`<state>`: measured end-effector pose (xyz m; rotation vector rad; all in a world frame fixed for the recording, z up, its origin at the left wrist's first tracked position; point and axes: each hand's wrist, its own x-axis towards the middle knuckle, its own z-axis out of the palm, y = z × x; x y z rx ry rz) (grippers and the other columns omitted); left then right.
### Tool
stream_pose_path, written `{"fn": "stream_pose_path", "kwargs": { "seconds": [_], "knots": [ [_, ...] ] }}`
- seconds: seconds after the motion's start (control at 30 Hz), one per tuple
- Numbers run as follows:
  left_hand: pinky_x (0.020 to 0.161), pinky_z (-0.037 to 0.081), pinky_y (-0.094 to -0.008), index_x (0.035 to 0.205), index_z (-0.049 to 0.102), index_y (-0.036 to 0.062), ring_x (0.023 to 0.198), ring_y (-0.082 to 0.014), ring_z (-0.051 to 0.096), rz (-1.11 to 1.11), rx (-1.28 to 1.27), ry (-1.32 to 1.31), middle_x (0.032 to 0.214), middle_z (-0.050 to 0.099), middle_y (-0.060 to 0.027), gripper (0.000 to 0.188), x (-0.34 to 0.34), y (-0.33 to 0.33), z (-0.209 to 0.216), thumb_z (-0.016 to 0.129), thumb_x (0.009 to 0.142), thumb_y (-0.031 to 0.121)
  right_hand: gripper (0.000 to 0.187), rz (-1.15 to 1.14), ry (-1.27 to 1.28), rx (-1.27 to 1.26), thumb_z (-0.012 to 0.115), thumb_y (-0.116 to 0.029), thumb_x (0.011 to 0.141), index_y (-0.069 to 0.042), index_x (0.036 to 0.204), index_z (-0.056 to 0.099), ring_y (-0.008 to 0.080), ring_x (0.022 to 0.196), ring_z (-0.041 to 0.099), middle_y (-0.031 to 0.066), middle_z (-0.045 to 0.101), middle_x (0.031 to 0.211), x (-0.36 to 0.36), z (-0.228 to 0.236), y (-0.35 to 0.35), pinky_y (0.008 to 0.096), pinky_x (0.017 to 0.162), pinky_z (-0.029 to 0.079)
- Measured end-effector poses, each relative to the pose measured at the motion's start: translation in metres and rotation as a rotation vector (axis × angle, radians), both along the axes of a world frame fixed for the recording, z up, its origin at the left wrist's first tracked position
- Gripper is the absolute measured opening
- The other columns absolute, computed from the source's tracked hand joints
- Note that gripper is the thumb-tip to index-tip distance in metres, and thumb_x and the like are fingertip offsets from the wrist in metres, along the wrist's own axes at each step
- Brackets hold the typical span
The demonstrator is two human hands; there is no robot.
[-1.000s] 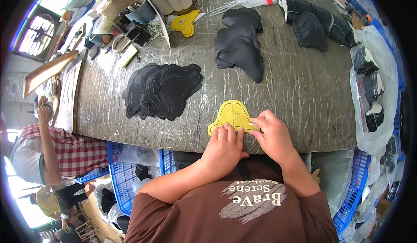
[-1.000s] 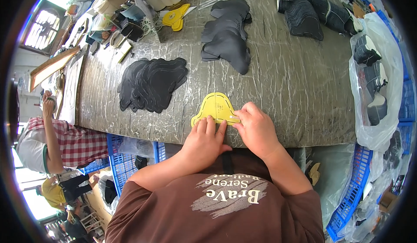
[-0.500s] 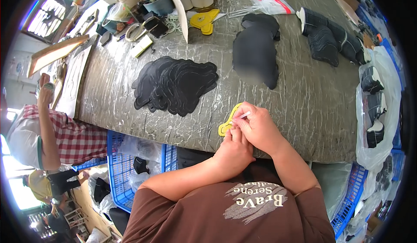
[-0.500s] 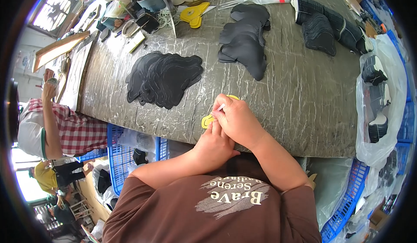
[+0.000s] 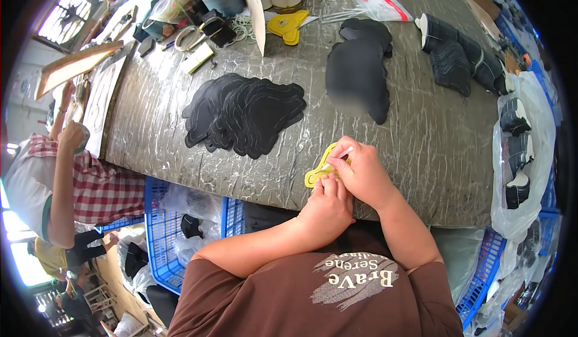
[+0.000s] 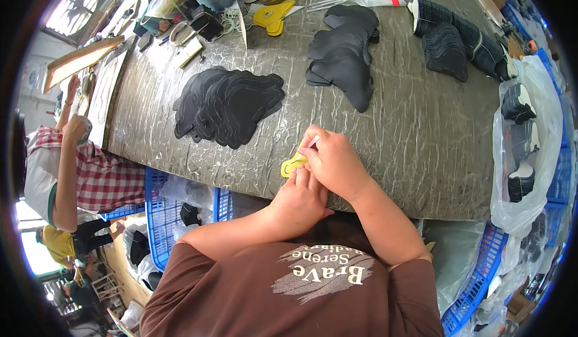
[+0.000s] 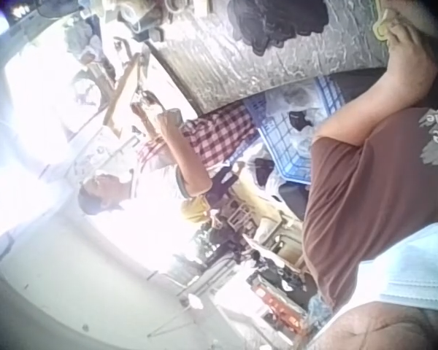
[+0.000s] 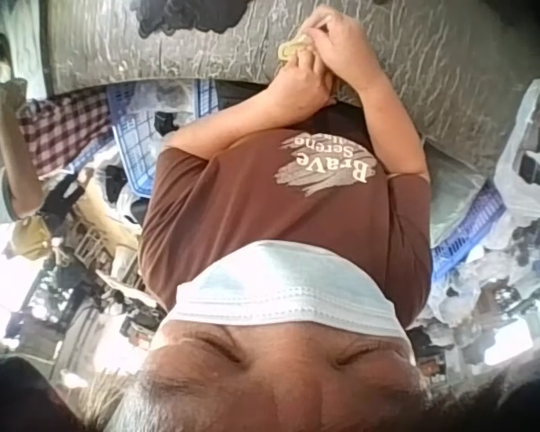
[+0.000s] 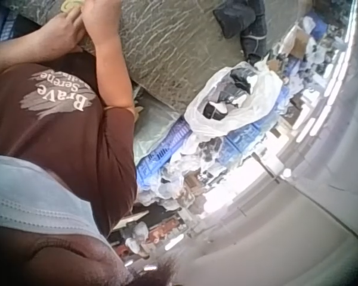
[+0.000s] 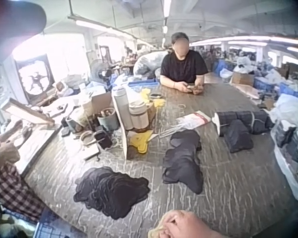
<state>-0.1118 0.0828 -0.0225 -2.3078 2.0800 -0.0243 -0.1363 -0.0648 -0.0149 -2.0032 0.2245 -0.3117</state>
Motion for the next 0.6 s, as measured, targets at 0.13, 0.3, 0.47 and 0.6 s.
{"fn": "stream_pose_path", "kwargs": {
  "seconds": [0.13,0.3,0.47,0.6],
  "knots": [
    [0.09,0.05,-0.046,0.119,0.056,-0.0124,0.102,-0.0442,0.058,0.014,0.002,-0.007,0.114,0.057,-0.0356,0.077,-0.001,0.0,-0.002,0.066,0.078,0.053,0.009,-0.071,-0.079,-0.004,0.063,0.001,0.085,0.001,0.084,0.055,0.0263,0.068,0.066,0.0137,0.065,0.076,0.005,-0.002,-0.004,0.0331,0.062,0.051],
    [0.092,0.049,-0.046,0.123,0.055,-0.011,0.103,-0.0438,0.057,0.009,-0.009,-0.013,0.114,0.057,-0.0355,0.079,-0.001,0.001,-0.003,0.064,0.079,0.053,0.011,-0.094,-0.063,0.005,0.063,0.0,0.084,0.001,0.085,0.053,0.0342,0.07,0.064,0.0159,0.064,0.076,0.009,-0.003,-0.008,0.0385,0.063,0.05],
    [0.093,0.048,-0.0459,0.126,0.054,-0.0093,0.104,-0.0439,0.057,0.006,0.012,-0.017,0.115,0.057,-0.0355,0.078,-0.001,0.001,-0.003,0.064,0.08,0.053,0.01,-0.18,-0.16,-0.006,0.062,0.002,0.087,0.001,0.084,0.052,0.0209,0.065,0.062,0.011,0.061,0.072,0.012,-0.014,-0.012,0.0319,0.06,0.049],
    [0.093,0.048,-0.0457,0.127,0.054,-0.0086,0.104,-0.0441,0.057,0.007,0.002,-0.023,0.115,0.057,-0.0355,0.077,-0.001,0.001,-0.002,0.064,0.08,0.052,0.01,-0.248,-0.146,-0.059,0.061,0.002,0.087,0.001,0.083,0.052,0.02,0.064,0.061,0.0106,0.06,0.071,0.011,-0.014,-0.012,0.0315,0.06,0.049]
  ]
}}
